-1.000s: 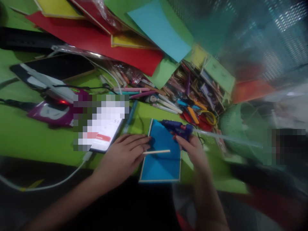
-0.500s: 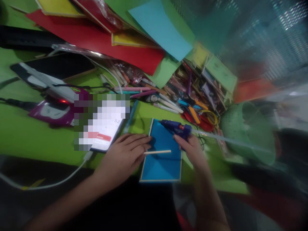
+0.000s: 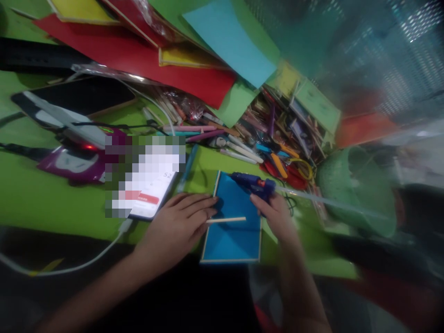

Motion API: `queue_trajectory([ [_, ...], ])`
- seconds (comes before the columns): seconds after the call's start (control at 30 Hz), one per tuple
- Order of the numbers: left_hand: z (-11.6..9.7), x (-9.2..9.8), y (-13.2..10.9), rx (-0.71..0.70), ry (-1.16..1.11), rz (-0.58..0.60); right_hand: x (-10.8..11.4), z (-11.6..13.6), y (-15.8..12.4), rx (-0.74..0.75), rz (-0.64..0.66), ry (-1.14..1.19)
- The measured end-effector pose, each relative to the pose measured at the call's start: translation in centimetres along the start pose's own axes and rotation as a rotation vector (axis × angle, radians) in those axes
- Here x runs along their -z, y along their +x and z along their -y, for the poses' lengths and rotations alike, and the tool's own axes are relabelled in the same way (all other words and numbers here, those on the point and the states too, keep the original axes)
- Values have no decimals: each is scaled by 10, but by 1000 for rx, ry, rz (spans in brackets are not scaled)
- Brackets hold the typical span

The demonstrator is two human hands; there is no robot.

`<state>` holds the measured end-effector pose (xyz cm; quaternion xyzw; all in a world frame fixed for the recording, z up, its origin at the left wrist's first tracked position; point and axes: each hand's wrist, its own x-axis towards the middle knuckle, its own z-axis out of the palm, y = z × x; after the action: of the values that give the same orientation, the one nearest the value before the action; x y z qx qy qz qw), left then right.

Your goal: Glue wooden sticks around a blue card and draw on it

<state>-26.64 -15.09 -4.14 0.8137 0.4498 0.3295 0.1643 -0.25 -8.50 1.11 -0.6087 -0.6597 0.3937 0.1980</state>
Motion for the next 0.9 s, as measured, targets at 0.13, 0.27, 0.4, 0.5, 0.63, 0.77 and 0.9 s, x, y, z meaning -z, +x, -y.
queue_trajectory([
  [0.13,0,0,1,-2,-6,1,3,0,-2,0,-11,-27],
  [0.27,1,-1,0,1,-5,5,6,-4,-5,-23,-10,-21],
  [0.4,0,-1,1,-3,-8,-22,3,-3,-4,-34,-7,-17],
  [0.5,0,0,2,-14,5,-26,1,0,-2,-29,-5,-63],
  [0.63,1,0,2,-20,11,-10,3,-1,-5,-40,-5,-82],
  [0.77,1,0,1,-7,-3,2,9,-8,-10,-52,-24,-59],
  [0.9,1,0,0,10,-18,20,11,-8,-13,-92,-50,27],
])
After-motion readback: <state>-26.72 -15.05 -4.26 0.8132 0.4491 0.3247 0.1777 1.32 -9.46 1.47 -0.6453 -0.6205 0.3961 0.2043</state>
